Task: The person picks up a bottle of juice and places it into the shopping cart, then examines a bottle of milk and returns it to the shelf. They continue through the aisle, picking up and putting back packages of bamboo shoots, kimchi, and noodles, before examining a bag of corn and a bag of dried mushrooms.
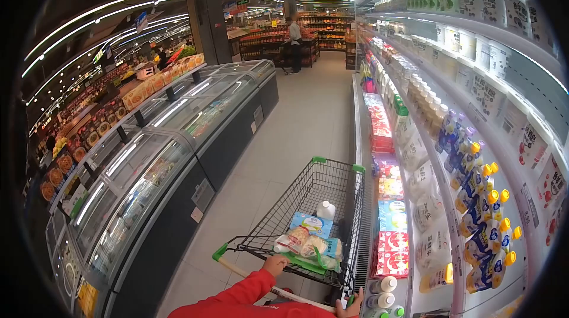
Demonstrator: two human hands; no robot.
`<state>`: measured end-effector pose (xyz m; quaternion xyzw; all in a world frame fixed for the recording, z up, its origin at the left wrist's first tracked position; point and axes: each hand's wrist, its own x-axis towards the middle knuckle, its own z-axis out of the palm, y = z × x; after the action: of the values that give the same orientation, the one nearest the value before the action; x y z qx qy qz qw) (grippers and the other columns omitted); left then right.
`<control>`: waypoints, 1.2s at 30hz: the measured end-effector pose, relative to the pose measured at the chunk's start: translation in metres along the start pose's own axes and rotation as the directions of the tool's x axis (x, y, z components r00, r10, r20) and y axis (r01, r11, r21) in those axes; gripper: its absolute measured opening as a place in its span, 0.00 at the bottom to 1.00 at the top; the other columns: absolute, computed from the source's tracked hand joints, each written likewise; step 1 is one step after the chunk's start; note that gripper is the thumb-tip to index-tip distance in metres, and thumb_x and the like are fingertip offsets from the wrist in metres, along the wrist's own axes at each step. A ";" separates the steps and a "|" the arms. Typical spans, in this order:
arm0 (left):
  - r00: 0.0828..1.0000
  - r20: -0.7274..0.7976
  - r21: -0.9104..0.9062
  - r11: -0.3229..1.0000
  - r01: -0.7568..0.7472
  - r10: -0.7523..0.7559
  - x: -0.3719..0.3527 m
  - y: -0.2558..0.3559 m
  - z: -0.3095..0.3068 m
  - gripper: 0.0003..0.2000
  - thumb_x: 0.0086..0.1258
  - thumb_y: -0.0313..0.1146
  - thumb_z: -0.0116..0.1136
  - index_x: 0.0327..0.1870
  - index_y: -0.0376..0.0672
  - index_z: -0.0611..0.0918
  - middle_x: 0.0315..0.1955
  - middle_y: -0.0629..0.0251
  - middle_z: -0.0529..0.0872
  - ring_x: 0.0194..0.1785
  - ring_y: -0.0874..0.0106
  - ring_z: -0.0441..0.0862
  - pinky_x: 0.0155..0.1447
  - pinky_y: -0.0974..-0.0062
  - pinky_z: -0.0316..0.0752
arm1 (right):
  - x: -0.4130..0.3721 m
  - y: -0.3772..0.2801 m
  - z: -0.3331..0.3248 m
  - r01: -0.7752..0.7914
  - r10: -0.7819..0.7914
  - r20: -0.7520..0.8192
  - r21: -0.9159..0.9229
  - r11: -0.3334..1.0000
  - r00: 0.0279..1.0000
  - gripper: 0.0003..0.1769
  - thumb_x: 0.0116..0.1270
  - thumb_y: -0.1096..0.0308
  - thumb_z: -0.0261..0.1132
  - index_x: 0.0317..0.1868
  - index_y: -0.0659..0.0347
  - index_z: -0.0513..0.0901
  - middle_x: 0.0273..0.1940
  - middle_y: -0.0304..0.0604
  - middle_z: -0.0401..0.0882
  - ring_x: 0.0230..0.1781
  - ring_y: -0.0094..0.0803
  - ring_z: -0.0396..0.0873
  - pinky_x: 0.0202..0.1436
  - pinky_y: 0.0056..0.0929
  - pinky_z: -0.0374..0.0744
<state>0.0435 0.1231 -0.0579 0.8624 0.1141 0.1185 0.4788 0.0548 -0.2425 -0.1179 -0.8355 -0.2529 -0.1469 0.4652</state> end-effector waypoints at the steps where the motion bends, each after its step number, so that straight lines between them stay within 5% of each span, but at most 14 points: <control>1: 1.000 0.026 -0.028 1.000 0.005 -0.004 0.001 -0.002 -0.001 0.07 0.59 0.27 0.48 0.25 0.40 0.79 0.32 0.59 0.85 0.35 0.58 0.81 0.41 0.67 0.75 | 0.013 -0.039 -0.001 -0.296 0.316 -0.013 0.316 0.901 0.949 0.36 0.54 0.75 0.59 0.65 0.73 0.62 0.35 0.52 0.76 0.29 0.38 0.74 0.43 0.32 0.76; 2: 0.999 0.050 -0.057 0.998 0.008 -0.005 0.004 -0.003 -0.003 0.07 0.59 0.27 0.48 0.25 0.40 0.79 0.31 0.59 0.85 0.35 0.58 0.81 0.41 0.67 0.75 | 0.013 -0.019 0.001 -0.091 0.092 0.046 -0.016 0.996 0.995 0.33 0.55 0.77 0.54 0.65 0.72 0.63 0.35 0.49 0.77 0.32 0.33 0.75 0.37 0.30 0.75; 3: 0.997 0.074 -0.088 0.996 0.012 -0.005 0.006 -0.005 -0.006 0.07 0.59 0.28 0.48 0.25 0.41 0.80 0.30 0.59 0.84 0.35 0.59 0.81 0.41 0.67 0.75 | -0.015 0.038 0.016 -0.362 0.364 0.311 -0.066 0.930 0.878 0.36 0.57 0.78 0.53 0.68 0.71 0.56 0.44 0.52 0.76 0.40 0.33 0.76 0.41 0.28 0.76; 5: 0.996 0.082 -0.145 0.989 -0.012 0.024 0.013 -0.006 -0.016 0.06 0.59 0.28 0.49 0.26 0.41 0.80 0.29 0.59 0.84 0.35 0.59 0.81 0.41 0.66 0.75 | -0.002 0.024 0.019 -0.217 0.206 0.091 0.121 0.969 0.974 0.37 0.60 0.79 0.50 0.71 0.68 0.52 0.51 0.56 0.74 0.47 0.33 0.76 0.47 0.24 0.76; 6: 0.995 0.086 -0.178 0.984 -0.031 0.047 0.019 -0.005 -0.022 0.06 0.58 0.27 0.49 0.26 0.41 0.80 0.29 0.59 0.83 0.35 0.60 0.81 0.41 0.66 0.75 | 0.011 0.008 0.011 -0.418 0.378 0.187 0.288 0.861 0.907 0.35 0.62 0.77 0.50 0.71 0.65 0.53 0.50 0.61 0.75 0.49 0.35 0.78 0.54 0.23 0.74; 9: 0.997 0.043 -0.113 0.992 -0.056 0.062 0.039 -0.007 -0.048 0.05 0.57 0.28 0.51 0.27 0.42 0.80 0.30 0.58 0.84 0.36 0.59 0.81 0.40 0.66 0.75 | 0.062 -0.030 0.002 -0.442 0.445 0.075 -0.052 0.895 0.892 0.34 0.52 0.75 0.63 0.63 0.66 0.67 0.55 0.58 0.74 0.57 0.50 0.73 0.62 0.39 0.69; 10: 0.998 0.023 -0.027 0.998 -0.060 0.061 0.048 -0.007 -0.059 0.05 0.57 0.28 0.52 0.28 0.42 0.81 0.30 0.59 0.84 0.37 0.59 0.81 0.41 0.65 0.75 | 0.085 -0.051 0.002 -0.357 0.354 -0.047 -0.133 0.925 0.934 0.30 0.52 0.75 0.63 0.60 0.65 0.72 0.45 0.56 0.80 0.48 0.46 0.80 0.54 0.34 0.76; 15: 0.989 -0.005 0.331 0.933 -0.139 0.149 0.091 -0.032 -0.096 0.06 0.57 0.33 0.56 0.32 0.45 0.82 0.33 0.60 0.85 0.42 0.58 0.81 0.46 0.61 0.74 | 0.134 0.008 0.027 -0.381 0.422 0.054 -0.337 0.861 0.905 0.28 0.53 0.74 0.60 0.58 0.64 0.72 0.46 0.57 0.80 0.49 0.52 0.78 0.54 0.41 0.76; 16: 0.982 0.182 0.423 0.898 -0.121 0.047 0.100 -0.044 -0.097 0.10 0.58 0.38 0.58 0.40 0.49 0.82 0.42 0.64 0.84 0.51 0.61 0.77 0.55 0.58 0.69 | 0.146 0.009 0.031 -0.406 0.463 0.073 -0.375 0.834 0.884 0.29 0.52 0.73 0.62 0.59 0.63 0.71 0.46 0.57 0.80 0.49 0.52 0.78 0.54 0.42 0.76; 19: 0.921 0.369 0.584 0.740 -0.333 0.123 0.115 -0.043 -0.106 0.15 0.60 0.42 0.59 0.48 0.52 0.79 0.52 0.63 0.79 0.57 0.63 0.72 0.60 0.57 0.62 | 0.187 0.006 0.041 -0.488 0.665 0.182 -0.547 0.680 0.724 0.39 0.49 0.67 0.69 0.63 0.62 0.65 0.49 0.57 0.79 0.51 0.50 0.78 0.54 0.39 0.77; 20: 0.887 0.462 0.607 0.736 -0.300 -0.019 0.129 -0.041 -0.107 0.19 0.60 0.47 0.61 0.51 0.55 0.78 0.55 0.68 0.75 0.62 0.68 0.67 0.63 0.54 0.57 | 0.199 0.009 0.046 -0.463 0.711 0.209 -0.631 0.622 0.671 0.43 0.47 0.65 0.71 0.64 0.62 0.61 0.50 0.58 0.78 0.51 0.52 0.78 0.55 0.40 0.77; 24: 0.901 0.422 0.665 0.711 -0.229 -0.104 0.167 -0.044 -0.101 0.19 0.58 0.50 0.62 0.49 0.54 0.80 0.49 0.69 0.79 0.59 0.67 0.70 0.61 0.56 0.60 | 0.245 0.003 0.069 -0.351 0.784 0.166 -0.825 0.443 0.598 0.51 0.46 0.59 0.75 0.67 0.56 0.54 0.57 0.54 0.70 0.56 0.53 0.73 0.55 0.47 0.76; 30: 0.960 0.277 0.613 0.778 -0.138 -0.049 0.209 -0.049 -0.105 0.16 0.56 0.51 0.64 0.37 0.50 0.84 0.40 0.66 0.84 0.52 0.63 0.76 0.56 0.62 0.68 | 0.286 0.029 0.108 -0.054 0.600 0.257 -0.892 0.449 0.758 0.36 0.60 0.67 0.61 0.69 0.48 0.58 0.49 0.51 0.72 0.51 0.49 0.77 0.46 0.46 0.79; 36: 0.958 0.275 0.526 0.847 -0.074 -0.087 0.255 -0.046 -0.118 0.14 0.51 0.45 0.70 0.34 0.48 0.85 0.35 0.63 0.85 0.43 0.62 0.81 0.47 0.64 0.74 | 0.336 0.055 0.133 -0.053 0.642 0.283 -0.891 0.452 0.713 0.52 0.49 0.61 0.72 0.72 0.50 0.52 0.54 0.55 0.69 0.45 0.50 0.80 0.46 0.42 0.81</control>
<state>0.2440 0.3201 -0.0120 0.9683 0.0745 -0.0463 0.2337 0.3660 -0.0576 -0.0647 -0.9853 -0.0920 0.1233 -0.0741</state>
